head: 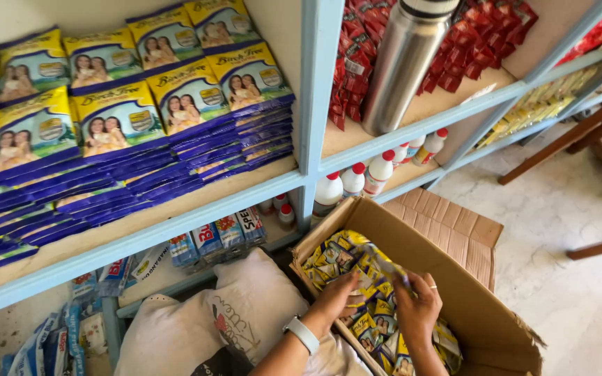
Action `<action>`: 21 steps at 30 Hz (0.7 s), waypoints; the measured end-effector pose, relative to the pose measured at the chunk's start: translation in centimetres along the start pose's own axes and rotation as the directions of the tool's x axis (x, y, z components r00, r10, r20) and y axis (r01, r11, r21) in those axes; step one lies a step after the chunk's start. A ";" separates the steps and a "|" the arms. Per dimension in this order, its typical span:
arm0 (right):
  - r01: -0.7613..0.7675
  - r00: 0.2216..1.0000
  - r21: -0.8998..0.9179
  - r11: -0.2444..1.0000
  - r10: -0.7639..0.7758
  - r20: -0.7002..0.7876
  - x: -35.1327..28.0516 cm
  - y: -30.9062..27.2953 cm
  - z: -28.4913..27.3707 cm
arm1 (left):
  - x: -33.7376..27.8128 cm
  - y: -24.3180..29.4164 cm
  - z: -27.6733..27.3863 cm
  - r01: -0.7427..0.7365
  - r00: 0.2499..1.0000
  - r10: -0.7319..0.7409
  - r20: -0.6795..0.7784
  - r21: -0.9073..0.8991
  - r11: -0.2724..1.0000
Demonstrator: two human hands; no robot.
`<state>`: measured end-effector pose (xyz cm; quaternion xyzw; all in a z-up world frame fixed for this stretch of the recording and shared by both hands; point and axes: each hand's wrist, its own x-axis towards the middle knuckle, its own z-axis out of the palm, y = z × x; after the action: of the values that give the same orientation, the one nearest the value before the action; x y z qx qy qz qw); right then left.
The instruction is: The person is stocking shelves with small milk powder sachets from a cardboard box.
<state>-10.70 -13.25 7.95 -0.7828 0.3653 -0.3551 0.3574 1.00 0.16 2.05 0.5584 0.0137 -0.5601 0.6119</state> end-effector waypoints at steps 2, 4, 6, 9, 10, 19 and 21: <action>0.165 0.983 0.050 0.985 -0.169 0.069 -0.3 -3.9 -0.8 | -1.0 1.9 -0.2 -0.066 0.996 0.080 0.040 -0.282 0.957; 0.319 0.933 0.111 0.941 -0.333 0.135 -1.4 -6.5 -1.1 | -2.6 4.1 -0.3 -0.111 0.984 0.169 0.057 -0.545 0.831; 0.601 0.730 0.175 0.780 -0.625 0.278 -2.7 -8.1 -0.7 | -4.7 7.2 -0.5 -0.303 0.951 0.285 -0.118 -0.525 0.795; 0.772 0.521 0.228 0.593 -0.796 0.307 -4.0 -7.9 -0.5 | -6.4 8.2 -2.3 -0.396 0.916 0.376 -0.142 -0.475 0.786; 0.776 0.514 0.234 0.586 -0.802 0.303 -4.0 -7.5 -0.3 | -5.8 7.1 -3.1 -0.405 0.912 0.383 -0.147 -0.474 0.782; 0.436 0.615 0.588 0.682 -0.702 0.358 -0.9 -11.1 -2.4 | -13.6 9.1 -2.4 -0.614 0.789 0.590 -0.173 -0.168 0.772; 0.089 0.659 0.803 0.589 -0.639 0.396 0.5 -11.6 -2.2 | -14.9 9.5 -2.3 -0.663 0.746 0.651 -0.141 -0.063 0.746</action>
<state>-8.55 -8.83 18.69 -0.7058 -0.1387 -0.2427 0.6510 3.49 9.34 17.07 0.5232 -0.1195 -0.2754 0.7976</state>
